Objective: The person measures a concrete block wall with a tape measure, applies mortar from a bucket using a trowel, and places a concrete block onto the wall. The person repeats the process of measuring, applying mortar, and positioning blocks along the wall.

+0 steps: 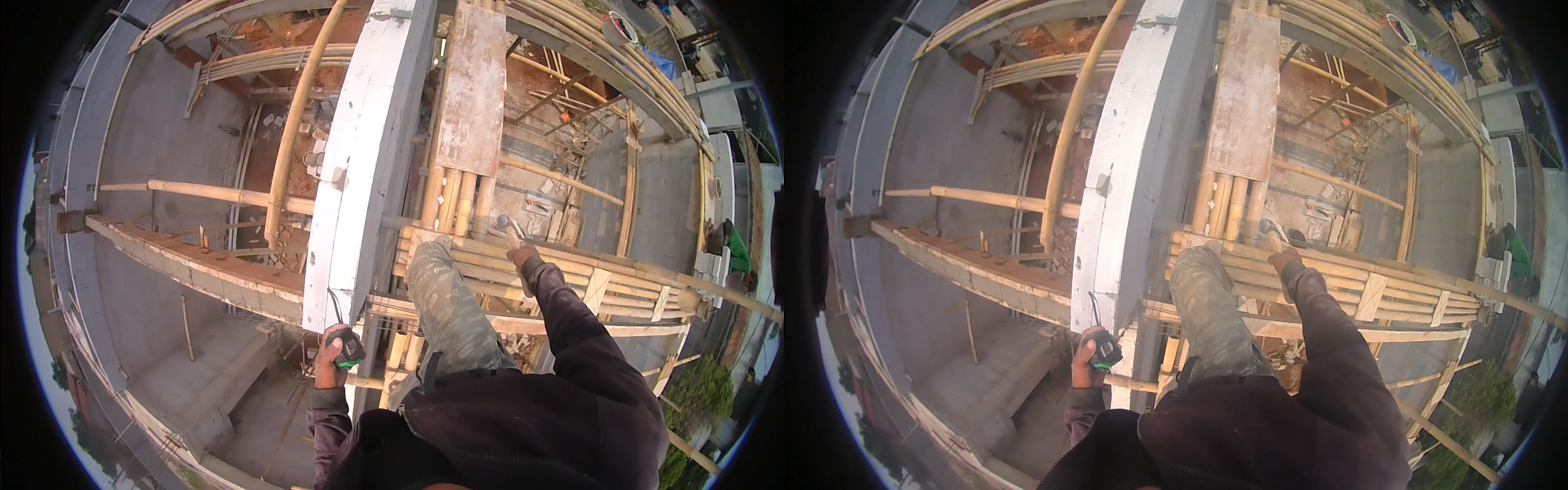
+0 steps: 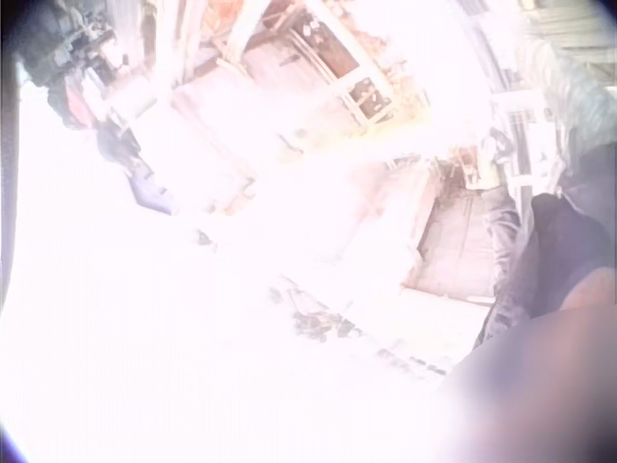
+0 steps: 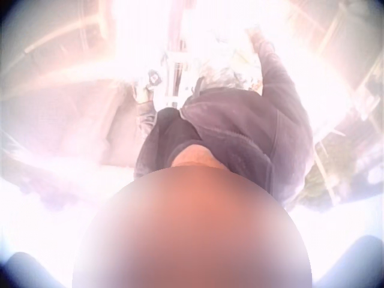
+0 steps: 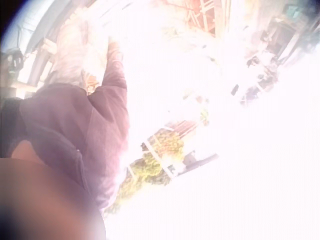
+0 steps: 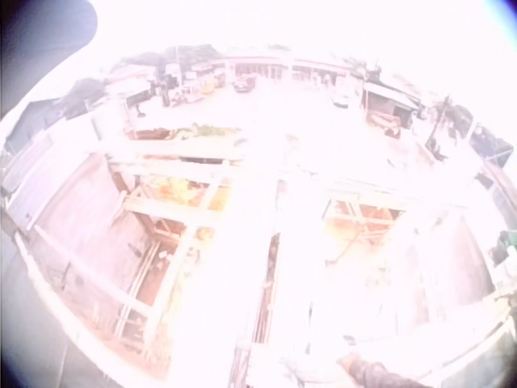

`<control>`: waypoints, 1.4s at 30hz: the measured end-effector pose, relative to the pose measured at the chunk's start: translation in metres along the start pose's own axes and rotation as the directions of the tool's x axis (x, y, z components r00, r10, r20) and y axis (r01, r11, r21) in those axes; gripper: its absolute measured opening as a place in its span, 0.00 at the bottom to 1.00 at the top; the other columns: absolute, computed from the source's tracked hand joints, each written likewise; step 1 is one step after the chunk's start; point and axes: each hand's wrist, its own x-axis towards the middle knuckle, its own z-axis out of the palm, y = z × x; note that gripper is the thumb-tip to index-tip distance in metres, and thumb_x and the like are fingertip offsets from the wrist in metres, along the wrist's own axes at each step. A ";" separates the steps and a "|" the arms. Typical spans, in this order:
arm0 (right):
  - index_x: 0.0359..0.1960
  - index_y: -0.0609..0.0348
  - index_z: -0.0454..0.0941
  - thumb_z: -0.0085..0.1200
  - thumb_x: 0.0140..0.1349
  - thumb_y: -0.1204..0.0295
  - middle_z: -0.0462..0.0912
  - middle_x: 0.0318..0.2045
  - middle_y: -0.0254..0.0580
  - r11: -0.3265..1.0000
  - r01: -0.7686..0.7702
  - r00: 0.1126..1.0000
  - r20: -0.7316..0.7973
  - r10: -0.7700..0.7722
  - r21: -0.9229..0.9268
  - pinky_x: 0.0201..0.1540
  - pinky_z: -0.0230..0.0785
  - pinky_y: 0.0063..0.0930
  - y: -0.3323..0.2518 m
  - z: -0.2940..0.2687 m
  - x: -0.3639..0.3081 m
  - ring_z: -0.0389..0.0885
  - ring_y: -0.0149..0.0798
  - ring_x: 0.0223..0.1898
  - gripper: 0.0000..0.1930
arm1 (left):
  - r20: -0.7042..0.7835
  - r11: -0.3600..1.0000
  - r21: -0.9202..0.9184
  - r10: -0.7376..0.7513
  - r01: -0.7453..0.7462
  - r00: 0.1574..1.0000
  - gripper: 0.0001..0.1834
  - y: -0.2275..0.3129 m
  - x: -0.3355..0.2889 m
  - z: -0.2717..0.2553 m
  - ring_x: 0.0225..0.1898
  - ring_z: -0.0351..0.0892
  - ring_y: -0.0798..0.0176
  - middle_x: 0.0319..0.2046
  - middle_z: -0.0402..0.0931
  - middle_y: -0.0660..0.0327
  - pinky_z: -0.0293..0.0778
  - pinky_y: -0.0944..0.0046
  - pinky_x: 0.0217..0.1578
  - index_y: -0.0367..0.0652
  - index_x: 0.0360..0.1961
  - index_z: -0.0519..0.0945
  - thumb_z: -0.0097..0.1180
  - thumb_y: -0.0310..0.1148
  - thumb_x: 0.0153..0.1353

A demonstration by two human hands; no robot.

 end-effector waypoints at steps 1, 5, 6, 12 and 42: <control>0.36 0.64 0.83 0.57 0.54 0.56 0.83 0.34 0.56 0.988 0.136 0.991 0.024 -0.135 -0.067 0.40 0.74 0.43 -0.002 -0.017 0.006 0.83 0.54 0.35 0.20 | -0.039 1.000 0.017 0.010 -0.009 0.999 0.27 0.017 0.015 0.013 0.38 0.79 0.60 0.38 0.75 0.56 0.77 0.61 0.42 0.38 0.53 0.71 0.59 0.43 0.57; 0.37 0.61 0.83 0.55 0.57 0.58 0.83 0.35 0.53 0.997 0.012 1.000 -0.002 -0.012 0.078 0.42 0.74 0.41 0.010 -0.079 0.004 0.82 0.55 0.35 0.18 | -0.113 0.999 0.025 -0.026 0.030 0.993 0.25 0.060 0.065 0.045 0.36 0.77 0.61 0.37 0.76 0.55 0.76 0.61 0.41 0.38 0.52 0.72 0.56 0.42 0.59; 0.37 0.62 0.82 0.56 0.56 0.59 0.82 0.34 0.52 0.976 -0.036 0.999 -0.017 0.041 0.215 0.41 0.74 0.41 0.012 -0.091 0.002 0.82 0.54 0.34 0.17 | -0.120 1.000 0.019 -0.021 0.023 0.993 0.24 0.066 0.075 0.053 0.36 0.78 0.61 0.37 0.76 0.55 0.77 0.61 0.41 0.38 0.52 0.72 0.56 0.42 0.60; 0.35 0.62 0.78 0.64 0.51 0.66 0.78 0.26 0.44 0.819 -0.389 0.917 0.095 0.386 0.423 0.24 0.72 0.39 0.008 -0.153 -0.036 0.77 0.45 0.22 0.14 | -0.069 0.990 -0.123 -0.071 0.062 0.995 0.24 0.087 0.096 0.103 0.38 0.81 0.53 0.39 0.77 0.51 0.78 0.54 0.42 0.37 0.52 0.72 0.55 0.42 0.61; 0.45 0.66 0.78 0.65 0.49 0.68 0.81 0.29 0.48 0.964 -0.036 0.985 -0.152 0.078 0.263 0.28 0.72 0.44 -0.131 -0.220 0.520 0.81 0.44 0.26 0.22 | 0.239 0.930 -0.089 -0.328 0.357 0.914 0.22 0.115 0.499 0.392 0.47 0.80 0.53 0.52 0.74 0.51 0.77 0.54 0.50 0.39 0.52 0.70 0.52 0.44 0.66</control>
